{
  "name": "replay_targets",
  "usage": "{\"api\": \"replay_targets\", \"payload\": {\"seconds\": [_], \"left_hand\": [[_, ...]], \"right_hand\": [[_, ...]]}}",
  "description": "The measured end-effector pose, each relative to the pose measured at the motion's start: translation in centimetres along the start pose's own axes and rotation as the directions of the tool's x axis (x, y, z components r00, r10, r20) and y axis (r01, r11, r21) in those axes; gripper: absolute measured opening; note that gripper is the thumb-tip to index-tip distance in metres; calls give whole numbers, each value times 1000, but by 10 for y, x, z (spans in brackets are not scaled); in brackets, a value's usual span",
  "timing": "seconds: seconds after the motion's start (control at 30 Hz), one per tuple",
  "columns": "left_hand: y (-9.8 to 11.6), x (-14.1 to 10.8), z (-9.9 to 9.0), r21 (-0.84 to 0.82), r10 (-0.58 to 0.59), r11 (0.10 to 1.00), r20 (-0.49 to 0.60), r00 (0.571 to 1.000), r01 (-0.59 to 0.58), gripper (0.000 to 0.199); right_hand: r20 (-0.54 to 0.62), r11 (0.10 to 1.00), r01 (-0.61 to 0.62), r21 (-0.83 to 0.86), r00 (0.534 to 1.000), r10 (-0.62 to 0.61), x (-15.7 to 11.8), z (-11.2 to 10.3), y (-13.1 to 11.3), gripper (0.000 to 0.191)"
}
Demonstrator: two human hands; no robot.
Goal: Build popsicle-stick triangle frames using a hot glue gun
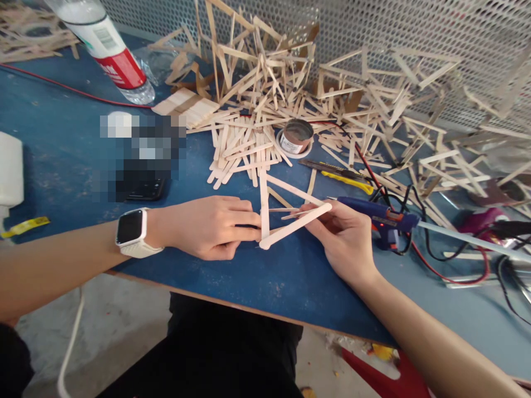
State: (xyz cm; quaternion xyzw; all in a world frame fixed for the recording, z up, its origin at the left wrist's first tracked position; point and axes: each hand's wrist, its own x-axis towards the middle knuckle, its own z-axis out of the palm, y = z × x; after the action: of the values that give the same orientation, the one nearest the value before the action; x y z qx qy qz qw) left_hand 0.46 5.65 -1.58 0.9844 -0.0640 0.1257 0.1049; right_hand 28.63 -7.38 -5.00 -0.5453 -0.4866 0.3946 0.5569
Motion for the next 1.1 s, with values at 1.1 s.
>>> {"api": "replay_targets", "payload": {"seconds": [1.1], "left_hand": [[3, -4, -9, -92, -104, 990, 72, 992, 110, 38]], "right_hand": [[16, 1000, -30, -2, 999, 30, 5, 3, -7, 14]]}}
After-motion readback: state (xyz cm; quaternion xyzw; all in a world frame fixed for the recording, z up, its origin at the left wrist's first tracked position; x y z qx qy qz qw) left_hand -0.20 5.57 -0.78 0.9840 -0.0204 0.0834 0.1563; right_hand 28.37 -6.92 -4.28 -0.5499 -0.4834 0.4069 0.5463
